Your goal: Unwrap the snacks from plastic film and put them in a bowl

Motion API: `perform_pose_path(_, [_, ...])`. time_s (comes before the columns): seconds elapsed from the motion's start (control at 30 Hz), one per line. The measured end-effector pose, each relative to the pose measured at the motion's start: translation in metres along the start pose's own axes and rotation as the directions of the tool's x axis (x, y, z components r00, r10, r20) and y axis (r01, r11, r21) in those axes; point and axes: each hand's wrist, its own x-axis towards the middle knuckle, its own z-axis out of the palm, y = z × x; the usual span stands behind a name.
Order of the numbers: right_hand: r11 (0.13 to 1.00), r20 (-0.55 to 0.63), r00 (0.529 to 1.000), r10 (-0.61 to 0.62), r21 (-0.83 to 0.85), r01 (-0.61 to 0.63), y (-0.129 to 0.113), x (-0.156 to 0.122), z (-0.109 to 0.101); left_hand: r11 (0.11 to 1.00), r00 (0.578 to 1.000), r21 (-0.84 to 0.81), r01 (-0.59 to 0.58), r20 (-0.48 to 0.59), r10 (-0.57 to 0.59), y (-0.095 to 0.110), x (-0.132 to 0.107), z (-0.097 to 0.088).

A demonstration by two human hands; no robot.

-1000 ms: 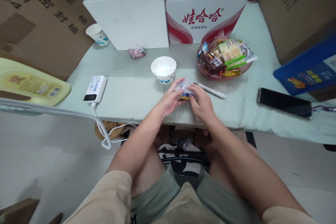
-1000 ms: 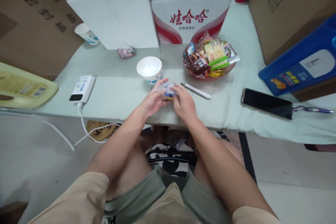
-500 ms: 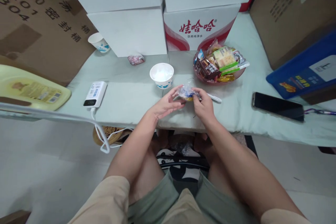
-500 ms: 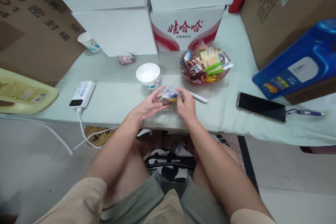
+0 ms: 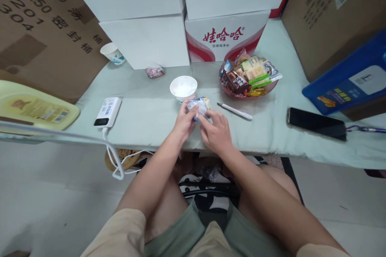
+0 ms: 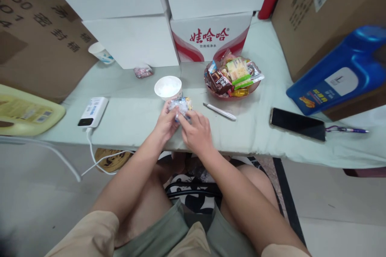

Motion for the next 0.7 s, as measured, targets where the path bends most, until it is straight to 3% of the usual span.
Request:
perform_pose_path(0.13, [0.976, 0.025, 0.993, -0.113, 0.191, 0.107, -0.001, -0.001, -0.006, 0.997, 0.994, 0.036, -0.067, -0.083, 0.07, -0.003, 0.012, -0.009])
perform_pose_path(0.2, [0.947, -0.022, 1.0, -0.002, 0.32, 0.008, 0.004, 0.001, -0.008, 0.97, 0.98, 0.173, -0.173, -0.066, 0.187, -0.005, 0.014, -0.012])
perform_pose_path(0.27, [0.874, -0.031, 0.975, 0.219, 0.451, -0.182, 0.014, 0.005, -0.009, 0.898, 0.967, 0.366, -0.245, 0.026, 0.253, -0.007, 0.012, -0.014])
perform_pose_path(0.37, [0.656, 0.15, 0.889, 0.433, 0.624, -0.425, 0.032, 0.011, -0.008, 0.791, 0.961, 0.56, -0.246, 0.249, 0.123, -0.006, 0.004, -0.013])
perform_pose_path(0.47, [0.485, 0.336, 0.835, 0.436, 0.694, -0.532, 0.043, 0.017, -0.008, 0.776, 0.917, 0.595, -0.21, 0.394, -0.054, -0.003, -0.004, -0.012])
perform_pose_path(0.57, [0.38, 0.339, 0.789, 0.513, 0.735, -0.562, 0.046, 0.021, -0.009, 0.831, 0.895, 0.537, -0.146, 0.429, -0.12, 0.001, -0.007, -0.012])
perform_pose_path(0.7, [0.199, 0.302, 0.687, 0.661, 0.812, -0.549, 0.045, 0.024, -0.006, 0.904, 0.923, 0.428, -0.018, 0.354, -0.149, 0.004, -0.009, -0.009])
